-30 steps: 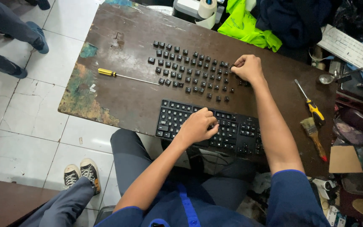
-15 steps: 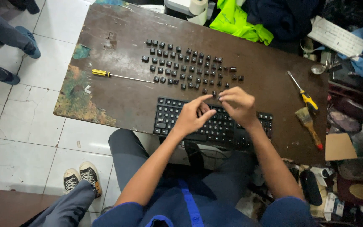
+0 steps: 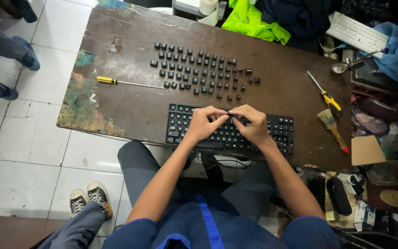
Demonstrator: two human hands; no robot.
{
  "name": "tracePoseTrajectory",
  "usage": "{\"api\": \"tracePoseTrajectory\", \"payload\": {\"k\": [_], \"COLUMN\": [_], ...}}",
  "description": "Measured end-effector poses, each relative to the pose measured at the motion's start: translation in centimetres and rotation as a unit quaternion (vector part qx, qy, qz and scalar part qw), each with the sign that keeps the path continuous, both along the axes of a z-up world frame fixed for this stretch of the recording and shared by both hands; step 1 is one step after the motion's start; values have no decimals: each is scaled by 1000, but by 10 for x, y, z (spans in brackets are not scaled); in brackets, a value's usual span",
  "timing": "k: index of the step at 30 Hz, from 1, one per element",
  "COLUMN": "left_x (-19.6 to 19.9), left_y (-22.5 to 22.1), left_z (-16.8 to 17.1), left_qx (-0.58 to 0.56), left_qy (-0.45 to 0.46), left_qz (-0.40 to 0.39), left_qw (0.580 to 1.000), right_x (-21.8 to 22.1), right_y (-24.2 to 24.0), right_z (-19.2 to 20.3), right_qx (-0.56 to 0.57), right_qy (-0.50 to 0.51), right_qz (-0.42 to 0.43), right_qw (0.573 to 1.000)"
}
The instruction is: Manually reassembling a computer keyboard by placing and pressing keycaps onto the switches.
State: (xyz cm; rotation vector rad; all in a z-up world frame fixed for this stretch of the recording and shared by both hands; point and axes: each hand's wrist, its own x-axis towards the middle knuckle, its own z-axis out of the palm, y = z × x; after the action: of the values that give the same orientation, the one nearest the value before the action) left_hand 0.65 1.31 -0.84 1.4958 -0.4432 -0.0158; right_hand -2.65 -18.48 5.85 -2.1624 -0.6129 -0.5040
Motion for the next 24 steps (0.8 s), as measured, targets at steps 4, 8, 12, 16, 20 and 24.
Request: {"api": "tracePoseTrajectory", "payload": {"k": [4, 8, 12, 16, 20, 24], "left_x": [4, 3, 2, 1, -1, -4], "left_y": [-2, 0, 0, -1, 1, 1], "left_z": [-9, -2, 0, 1, 2, 10], "left_qx": [18, -3, 1, 8, 0, 8], "left_qy": [14, 12, 3, -9, -39, -78], "left_qz": [7, -6, -10, -15, -10, -21], "left_qw": [1000, 1000, 1000, 1000, 999, 997], "right_x": [-4, -5, -7, -13, -21, -31], "right_y": [2, -2, -7, -2, 2, 4], "right_z": [9, 23, 19, 8, -20, -50], "right_qx": [7, -13, 4, 56, 127, 262], "right_qy": [11, 46, 89, 121, 154, 220], "right_qz": [0, 30, 22, 21, -61, -154], "right_qw": [1000, 998, 996, 991, 978, 927]}}
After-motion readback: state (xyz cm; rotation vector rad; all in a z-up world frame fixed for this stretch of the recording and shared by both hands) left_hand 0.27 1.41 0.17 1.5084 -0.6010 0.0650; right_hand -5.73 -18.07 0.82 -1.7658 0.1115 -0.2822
